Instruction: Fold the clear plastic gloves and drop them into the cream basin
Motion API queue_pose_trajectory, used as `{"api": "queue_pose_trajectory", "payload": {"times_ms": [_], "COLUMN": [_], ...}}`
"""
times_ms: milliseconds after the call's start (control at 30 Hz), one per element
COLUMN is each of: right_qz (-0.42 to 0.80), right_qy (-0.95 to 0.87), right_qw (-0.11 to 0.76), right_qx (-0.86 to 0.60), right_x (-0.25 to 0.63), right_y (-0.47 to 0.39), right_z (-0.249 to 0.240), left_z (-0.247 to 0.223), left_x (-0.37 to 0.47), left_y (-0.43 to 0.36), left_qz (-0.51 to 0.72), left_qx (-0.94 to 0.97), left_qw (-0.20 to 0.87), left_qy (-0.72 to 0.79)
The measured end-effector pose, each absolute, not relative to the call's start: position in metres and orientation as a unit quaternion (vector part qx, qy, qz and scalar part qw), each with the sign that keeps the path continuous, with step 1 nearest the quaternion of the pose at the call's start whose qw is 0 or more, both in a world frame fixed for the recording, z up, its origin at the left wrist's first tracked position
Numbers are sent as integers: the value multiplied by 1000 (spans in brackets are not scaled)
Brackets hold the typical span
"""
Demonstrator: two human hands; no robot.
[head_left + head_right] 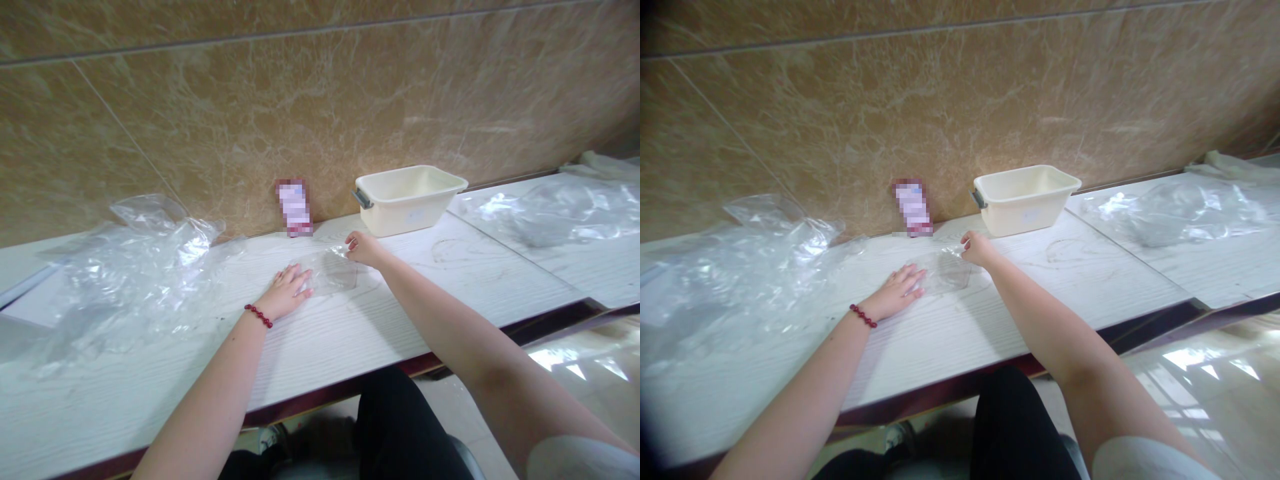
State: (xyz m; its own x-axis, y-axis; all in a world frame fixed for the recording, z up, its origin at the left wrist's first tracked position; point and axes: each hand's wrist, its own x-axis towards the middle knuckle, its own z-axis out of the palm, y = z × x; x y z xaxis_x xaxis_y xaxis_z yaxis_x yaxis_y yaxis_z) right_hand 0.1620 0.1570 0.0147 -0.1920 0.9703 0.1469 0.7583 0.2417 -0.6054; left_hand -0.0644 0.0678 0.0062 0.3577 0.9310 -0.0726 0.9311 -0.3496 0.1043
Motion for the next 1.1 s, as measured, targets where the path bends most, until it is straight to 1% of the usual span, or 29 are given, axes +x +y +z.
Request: {"api": "queue_pose_trajectory", "payload": {"times_ms": [367, 567, 733, 967, 1033, 1100], "right_qz": [277, 327, 278, 285, 240, 161], "right_qy": [-722, -692, -714, -755, -776, -791], "right_qw": [306, 316, 316, 312, 301, 303], "right_qx": [-556, -561, -559, -501, -501, -506], "right_x": [154, 151, 151, 149, 151, 151], "right_y": [161, 161, 161, 166, 164, 157], "right_z": [9, 9, 9, 2, 7, 16], "left_z": [10, 11, 11, 13, 14, 14], "left_x": [-63, -63, -63, -62, -62, -62], "left_y": [66, 66, 66, 65, 65, 64], "left_qz": [-5, 1, 2, -11, -9, -7], "left_qx": [821, 825, 825, 823, 824, 825], "left_qw": [71, 77, 79, 85, 83, 81], "left_qy": [566, 560, 559, 562, 560, 559]}}
